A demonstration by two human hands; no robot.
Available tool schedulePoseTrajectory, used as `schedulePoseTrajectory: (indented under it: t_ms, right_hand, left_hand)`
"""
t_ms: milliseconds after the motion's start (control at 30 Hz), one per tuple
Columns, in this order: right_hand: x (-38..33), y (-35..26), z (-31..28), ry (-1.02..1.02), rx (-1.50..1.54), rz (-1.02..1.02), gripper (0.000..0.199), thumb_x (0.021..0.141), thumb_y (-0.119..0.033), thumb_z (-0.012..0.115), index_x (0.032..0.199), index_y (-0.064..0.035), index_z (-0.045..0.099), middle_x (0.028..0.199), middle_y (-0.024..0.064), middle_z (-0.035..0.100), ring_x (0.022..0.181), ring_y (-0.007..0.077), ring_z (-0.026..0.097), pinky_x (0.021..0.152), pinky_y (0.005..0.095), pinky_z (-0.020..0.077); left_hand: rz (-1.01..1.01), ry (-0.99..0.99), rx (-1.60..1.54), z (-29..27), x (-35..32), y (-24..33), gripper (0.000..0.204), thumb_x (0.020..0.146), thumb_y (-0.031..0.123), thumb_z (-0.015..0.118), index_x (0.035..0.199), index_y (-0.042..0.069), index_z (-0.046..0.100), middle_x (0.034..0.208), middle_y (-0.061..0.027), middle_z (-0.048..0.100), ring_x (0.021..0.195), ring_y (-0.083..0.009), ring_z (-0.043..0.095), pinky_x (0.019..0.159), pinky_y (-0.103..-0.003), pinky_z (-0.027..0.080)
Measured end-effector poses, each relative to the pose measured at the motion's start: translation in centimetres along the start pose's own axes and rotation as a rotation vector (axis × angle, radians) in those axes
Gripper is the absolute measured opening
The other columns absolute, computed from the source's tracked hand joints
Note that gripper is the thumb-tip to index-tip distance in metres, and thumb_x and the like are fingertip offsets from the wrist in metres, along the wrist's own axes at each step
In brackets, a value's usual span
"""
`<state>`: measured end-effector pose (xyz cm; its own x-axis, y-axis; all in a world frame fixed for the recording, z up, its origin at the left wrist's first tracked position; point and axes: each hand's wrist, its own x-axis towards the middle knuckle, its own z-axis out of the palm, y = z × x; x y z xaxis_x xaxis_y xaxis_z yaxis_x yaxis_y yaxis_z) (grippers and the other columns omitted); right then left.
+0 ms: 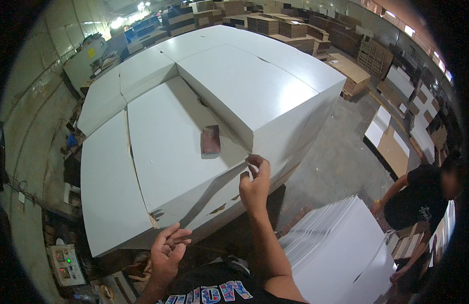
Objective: The person picks up white rectangular panels from a stack, places them on a workbench, and sands the edges with a sanding block. The person repeats this process for multiple panels, stacking the sanded pieces together.
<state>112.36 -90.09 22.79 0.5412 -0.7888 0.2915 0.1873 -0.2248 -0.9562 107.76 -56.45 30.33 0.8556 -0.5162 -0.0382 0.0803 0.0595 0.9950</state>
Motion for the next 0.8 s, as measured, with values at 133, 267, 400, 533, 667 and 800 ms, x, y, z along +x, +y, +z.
schedulePoseTrajectory:
  t_ms: [133,267,400,533,667,800]
  right_hand:
    - [-0.8,0.2,0.5,-0.001,-0.03,0.021,0.055,0.097,0.015,0.057,0.152,0.0051,0.06,0.151,0.0218,0.065,0.142,0.0338,0.068,0.127,0.049,0.0541]
    - [-1.0,0.1,1.0,0.018,-0.058,0.006,0.059,0.097,0.018,0.056,0.154,0.0047,0.059,0.15,0.0209,0.063,0.143,0.0342,0.067,0.129,0.0496,0.0534]
    - [-1.2,-0.1,1.4,0.03,-0.026,0.003,0.062,0.096,0.018,0.056,0.156,0.0043,0.058,0.15,0.0195,0.061,0.145,0.0342,0.065,0.13,0.05,0.0524]
    - [-1.5,0.0,2.0,0.044,-0.011,-0.008,0.064,0.095,0.018,0.056,0.158,0.0041,0.057,0.15,0.0189,0.06,0.144,0.0334,0.064,0.131,0.0497,0.0517]
    - [-1.7,0.2,2.5,0.068,-0.015,-0.044,0.063,0.096,0.017,0.055,0.157,0.0043,0.057,0.149,0.0195,0.06,0.142,0.033,0.065,0.13,0.0492,0.0519]
    - [-1.4,0.2,2.4,0.07,-0.015,-0.004,0.06,0.098,0.014,0.056,0.157,0.0047,0.058,0.147,0.0197,0.061,0.14,0.0325,0.066,0.128,0.0487,0.0526]
  left_hand:
    - [-0.012,-0.012,-0.03,-0.2,0.2,-0.8,0.066,0.113,0.009,0.074,0.172,-0.004,0.048,0.154,-0.0237,0.075,0.132,-0.0255,0.074,0.121,-0.042,0.054]
    - [-0.028,0.001,-0.018,-0.7,0.1,-1.2,0.066,0.114,0.01,0.074,0.172,-0.004,0.048,0.154,-0.0234,0.075,0.132,-0.0252,0.074,0.121,-0.042,0.054]
    - [-0.024,0.017,-0.015,-1.3,0.2,-1.4,0.066,0.114,0.012,0.075,0.172,-0.004,0.048,0.154,-0.0231,0.075,0.132,-0.0249,0.074,0.121,-0.041,0.054]
    - [-0.023,-0.007,-0.023,-1.9,0.3,-1.6,0.066,0.114,0.012,0.075,0.173,-0.004,0.048,0.153,-0.0226,0.075,0.132,-0.0245,0.074,0.12,-0.041,0.055]
    - [-0.029,-0.023,-0.038,-2.3,0.2,-1.7,0.067,0.114,0.012,0.076,0.172,-0.005,0.048,0.153,-0.0222,0.076,0.132,-0.0241,0.074,0.12,-0.041,0.055]
    - [-0.052,-0.012,-0.038,-2.8,0.1,-1.8,0.066,0.113,0.012,0.076,0.172,-0.005,0.05,0.152,-0.022,0.076,0.132,-0.0241,0.074,0.12,-0.041,0.055]
